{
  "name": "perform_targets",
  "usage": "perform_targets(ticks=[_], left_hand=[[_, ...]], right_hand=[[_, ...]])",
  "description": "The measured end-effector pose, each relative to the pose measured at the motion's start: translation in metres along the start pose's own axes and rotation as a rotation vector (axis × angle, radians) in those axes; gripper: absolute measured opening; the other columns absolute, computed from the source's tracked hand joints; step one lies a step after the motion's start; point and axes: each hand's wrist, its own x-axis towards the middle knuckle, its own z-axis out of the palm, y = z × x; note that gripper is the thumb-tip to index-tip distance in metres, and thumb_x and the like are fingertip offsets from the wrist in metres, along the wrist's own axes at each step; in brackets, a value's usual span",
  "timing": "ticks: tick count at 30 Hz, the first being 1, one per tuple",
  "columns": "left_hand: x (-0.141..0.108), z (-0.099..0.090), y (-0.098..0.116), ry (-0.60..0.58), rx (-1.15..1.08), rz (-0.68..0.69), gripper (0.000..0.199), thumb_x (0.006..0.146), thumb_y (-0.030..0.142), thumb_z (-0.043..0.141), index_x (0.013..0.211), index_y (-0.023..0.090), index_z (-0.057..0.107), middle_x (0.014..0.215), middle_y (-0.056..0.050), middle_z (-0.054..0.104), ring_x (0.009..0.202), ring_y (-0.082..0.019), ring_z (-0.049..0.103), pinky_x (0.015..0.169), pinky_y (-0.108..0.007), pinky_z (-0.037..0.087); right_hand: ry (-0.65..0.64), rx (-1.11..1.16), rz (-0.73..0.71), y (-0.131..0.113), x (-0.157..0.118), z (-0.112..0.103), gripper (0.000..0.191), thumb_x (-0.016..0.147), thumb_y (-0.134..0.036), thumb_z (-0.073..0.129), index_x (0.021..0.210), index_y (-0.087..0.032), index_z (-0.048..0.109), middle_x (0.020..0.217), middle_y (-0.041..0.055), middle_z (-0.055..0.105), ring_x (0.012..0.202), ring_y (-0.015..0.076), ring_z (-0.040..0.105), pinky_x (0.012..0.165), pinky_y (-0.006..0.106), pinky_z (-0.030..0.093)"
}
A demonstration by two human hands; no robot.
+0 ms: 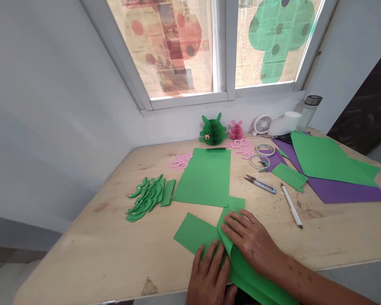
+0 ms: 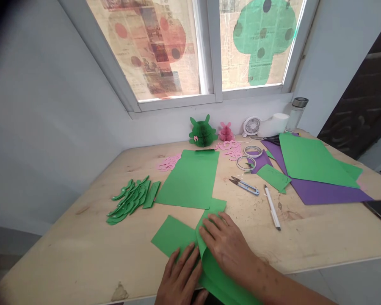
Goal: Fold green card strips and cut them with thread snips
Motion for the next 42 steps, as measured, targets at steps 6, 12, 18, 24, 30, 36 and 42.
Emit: perform_targets(ticks=[6,12,18,24,30,36,42], left_hand=[[0.014,-0.025,-0.014,-0.216,-0.002,0.083,0.036,0.086,0.044,0.053,0.11,0.02,0.065,0.121,-0.007,0.066,0.118,-0.024,0.057,0.102,-0.037,0.039],[0.021,-0.034,-0.009,-0.278,-0.046,0.018,0.041,0.087,0.045,0.053,0.117,0.019,0.062,0.129,-0.008,0.061,0.122,-0.026,0.053,0.1,-0.039,0.039],[0.03,-0.038,0.0,-0.342,-0.089,-0.113,0.037,0.092,0.032,0.046,0.124,0.015,0.057,0.131,-0.009,0.06,0.122,-0.024,0.052,0.1,-0.04,0.037],[0.036,-0.029,0.007,-0.282,-0.161,-0.26,0.04,0.095,0.024,0.04,0.131,0.01,0.05,0.122,-0.01,0.065,0.113,-0.024,0.056,0.099,-0.04,0.037],[0.035,-0.023,0.006,-0.291,-0.155,-0.292,0.04,0.093,0.024,0.043,0.132,0.013,0.05,0.124,-0.008,0.064,0.118,-0.024,0.054,0.102,-0.042,0.036],[0.031,-0.025,0.0,-0.392,-0.081,-0.184,0.051,0.091,0.024,0.044,0.141,0.014,0.041,0.136,-0.008,0.056,0.13,-0.025,0.044,0.107,-0.043,0.033],[0.028,-0.031,-0.008,-0.47,-0.021,-0.046,0.066,0.089,0.035,0.05,0.147,0.011,0.03,0.147,-0.009,0.043,0.138,-0.028,0.033,0.109,-0.046,0.028]], right_hand=[[0.007,0.018,-0.001,-0.003,0.008,0.001,0.025,0.094,-0.017,0.048,0.117,-0.015,0.06,0.118,0.0084,0.067,0.111,0.0249,0.057,0.098,0.046,0.042],[-0.09,-0.024,-0.039,0.009,-0.002,0.0,0.026,0.092,-0.019,0.055,0.117,-0.016,0.06,0.118,0.0081,0.066,0.113,0.0236,0.056,0.099,0.044,0.041],[-0.125,-0.031,-0.087,0.02,-0.004,-0.009,0.025,0.093,-0.018,0.051,0.116,-0.015,0.062,0.12,0.0092,0.066,0.111,0.024,0.057,0.098,0.043,0.042],[-0.111,-0.046,-0.112,0.029,0.003,-0.016,0.026,0.095,-0.015,0.045,0.114,-0.013,0.063,0.12,0.0098,0.066,0.111,0.024,0.057,0.099,0.043,0.042],[-0.115,-0.017,-0.115,0.032,0.004,-0.011,0.027,0.095,-0.016,0.047,0.116,-0.013,0.063,0.12,0.0097,0.066,0.112,0.0242,0.058,0.097,0.043,0.044],[-0.148,0.023,-0.093,0.033,0.008,-0.009,0.027,0.095,-0.015,0.048,0.117,-0.014,0.063,0.121,0.0095,0.065,0.114,0.0247,0.057,0.098,0.043,0.044],[-0.076,0.069,-0.109,0.035,0.015,-0.012,0.024,0.095,-0.014,0.046,0.111,-0.013,0.064,0.114,0.0092,0.068,0.107,0.0228,0.061,0.095,0.042,0.045]])
